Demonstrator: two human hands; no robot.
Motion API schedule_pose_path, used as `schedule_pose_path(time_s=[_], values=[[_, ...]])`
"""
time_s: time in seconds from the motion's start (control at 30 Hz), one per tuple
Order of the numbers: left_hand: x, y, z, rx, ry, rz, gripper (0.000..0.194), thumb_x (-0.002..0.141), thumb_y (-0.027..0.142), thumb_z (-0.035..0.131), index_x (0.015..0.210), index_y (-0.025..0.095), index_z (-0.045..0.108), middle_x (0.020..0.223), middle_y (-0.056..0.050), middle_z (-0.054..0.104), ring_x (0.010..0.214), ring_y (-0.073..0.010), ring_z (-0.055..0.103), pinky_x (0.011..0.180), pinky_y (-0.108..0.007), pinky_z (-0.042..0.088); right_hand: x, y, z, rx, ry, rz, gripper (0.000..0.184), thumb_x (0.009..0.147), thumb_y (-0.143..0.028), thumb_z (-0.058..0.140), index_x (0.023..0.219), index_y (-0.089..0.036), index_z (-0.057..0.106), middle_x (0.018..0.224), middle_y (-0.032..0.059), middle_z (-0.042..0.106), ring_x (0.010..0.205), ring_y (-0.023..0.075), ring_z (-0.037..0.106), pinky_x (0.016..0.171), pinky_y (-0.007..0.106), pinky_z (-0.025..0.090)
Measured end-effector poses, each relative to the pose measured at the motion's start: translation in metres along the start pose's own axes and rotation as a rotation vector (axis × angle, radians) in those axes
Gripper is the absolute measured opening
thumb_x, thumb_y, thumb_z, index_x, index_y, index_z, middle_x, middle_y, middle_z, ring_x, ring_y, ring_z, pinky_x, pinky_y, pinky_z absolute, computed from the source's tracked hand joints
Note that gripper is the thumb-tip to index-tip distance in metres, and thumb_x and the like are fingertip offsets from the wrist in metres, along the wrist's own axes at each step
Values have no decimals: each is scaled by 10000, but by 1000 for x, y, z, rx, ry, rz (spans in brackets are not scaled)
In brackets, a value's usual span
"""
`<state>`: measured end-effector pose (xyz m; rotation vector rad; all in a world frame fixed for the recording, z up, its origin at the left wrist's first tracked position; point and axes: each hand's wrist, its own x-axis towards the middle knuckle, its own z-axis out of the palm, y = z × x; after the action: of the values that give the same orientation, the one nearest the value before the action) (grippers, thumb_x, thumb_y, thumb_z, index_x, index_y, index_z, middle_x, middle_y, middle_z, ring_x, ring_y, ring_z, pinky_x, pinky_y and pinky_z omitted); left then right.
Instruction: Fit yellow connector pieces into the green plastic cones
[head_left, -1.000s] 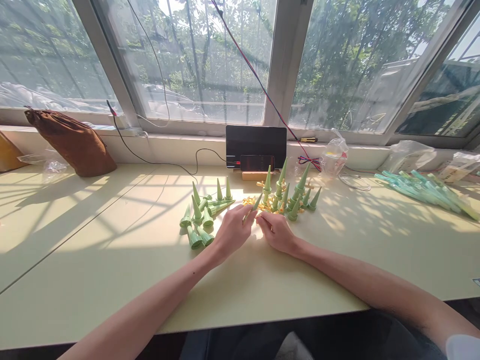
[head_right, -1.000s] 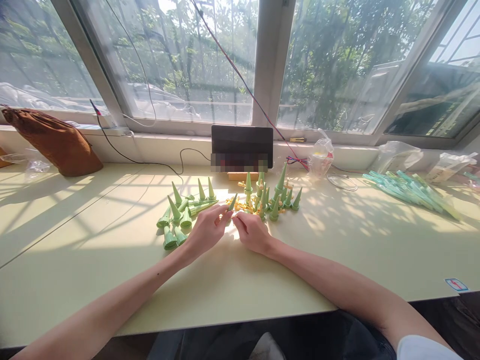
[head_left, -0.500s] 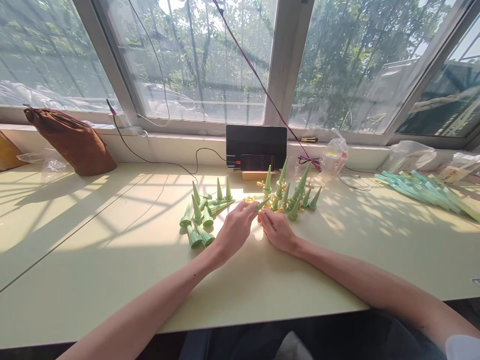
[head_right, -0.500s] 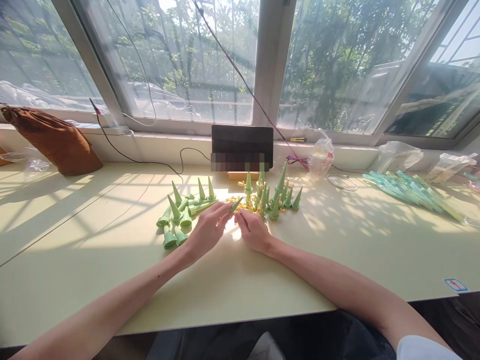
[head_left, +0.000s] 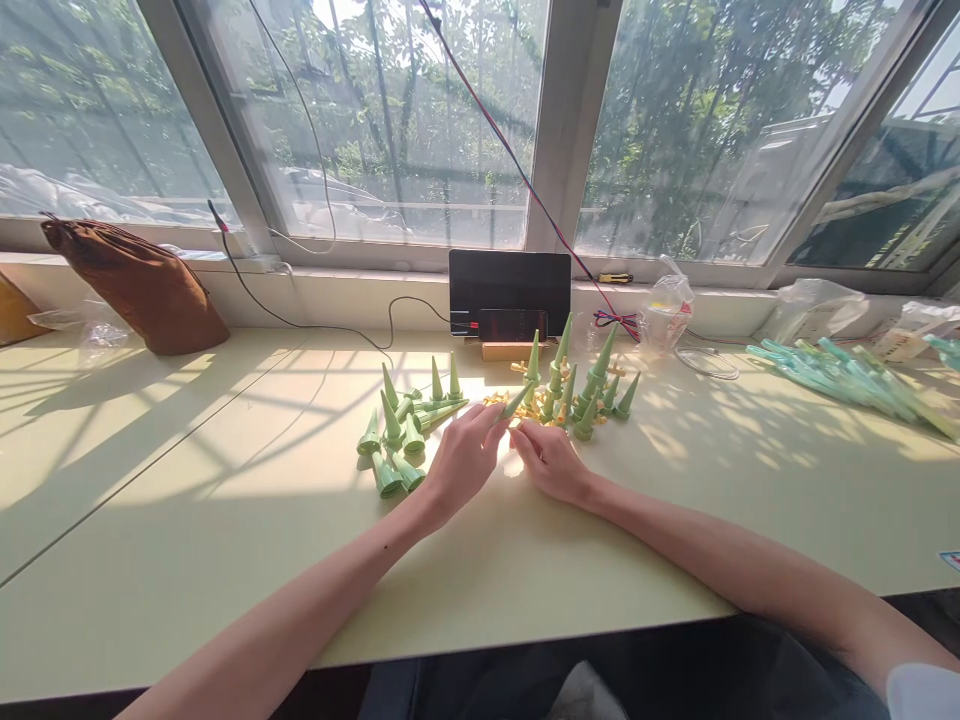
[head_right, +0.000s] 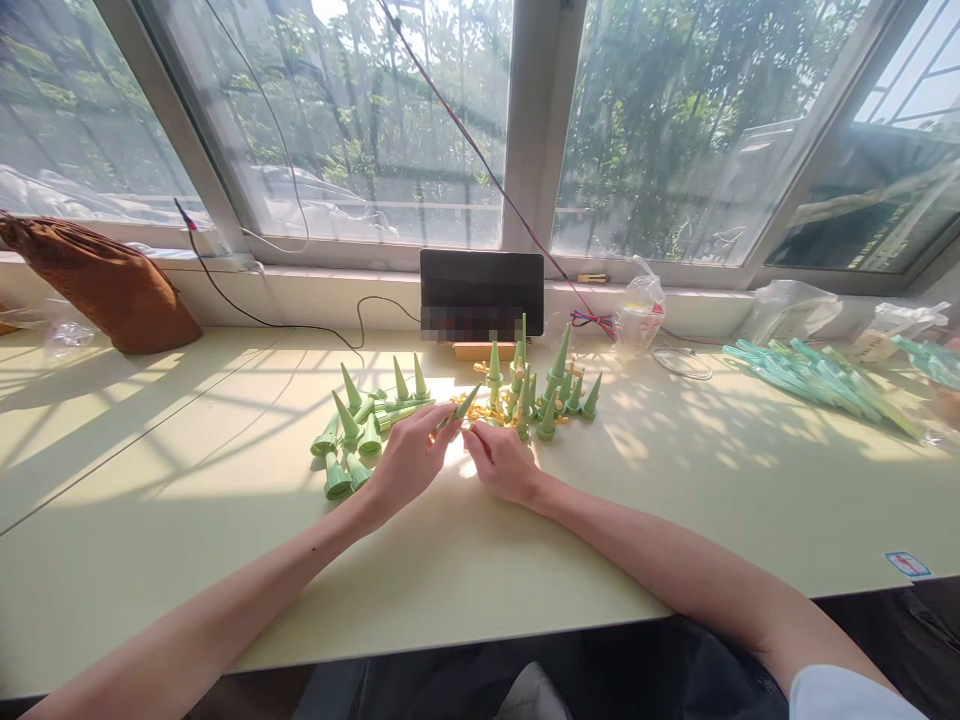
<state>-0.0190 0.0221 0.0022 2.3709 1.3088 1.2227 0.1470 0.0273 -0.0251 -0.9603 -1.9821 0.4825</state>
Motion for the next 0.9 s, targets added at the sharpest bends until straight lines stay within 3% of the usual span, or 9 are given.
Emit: schedule_pose_path(time_s=[0.27, 0.53, 0.7, 0.9], values=[[2, 1, -2, 23, 14, -29, 224, 930, 284, 456, 811, 190, 620, 688, -13, 554, 569, -129, 442, 556, -259, 346, -1, 2, 1, 0, -12, -38, 346, 967, -311, 382, 638, -202, 379, 555, -43, 397, 501, 96, 325, 514, 251, 272], [3, 4, -6, -7, -4, -121, 359, 901, 321, 482, 570, 184, 453, 519, 36, 444, 485, -105, 363, 519, -262, 290, -1, 1, 2, -16, -46, -68, 338, 957, -301, 391, 633, -207, 363, 557, -42, 406, 501, 102, 336, 532, 253, 293], [2, 2, -4, -27, -11, -107, 336, 909, 324, 478, 610, 180, 525, 552, 23, 501, 515, -110, 414, 528, -257, 317, -2, 2, 2, -4, -43, -74, 320, 954, -287, 399, 647, -205, 363, 564, -46, 384, 506, 99, 318, 526, 250, 278], [0, 1, 0, -118, 5, -74, 238, 936, 304, 459, 895, 192, 664, 735, -20, 616, 646, -134, 525, 569, -241, 422, -3, 2, 1, 51, -34, -30, 290, 966, -267, 370, 686, -199, 406, 578, -41, 427, 523, 100, 369, 548, 240, 306]])
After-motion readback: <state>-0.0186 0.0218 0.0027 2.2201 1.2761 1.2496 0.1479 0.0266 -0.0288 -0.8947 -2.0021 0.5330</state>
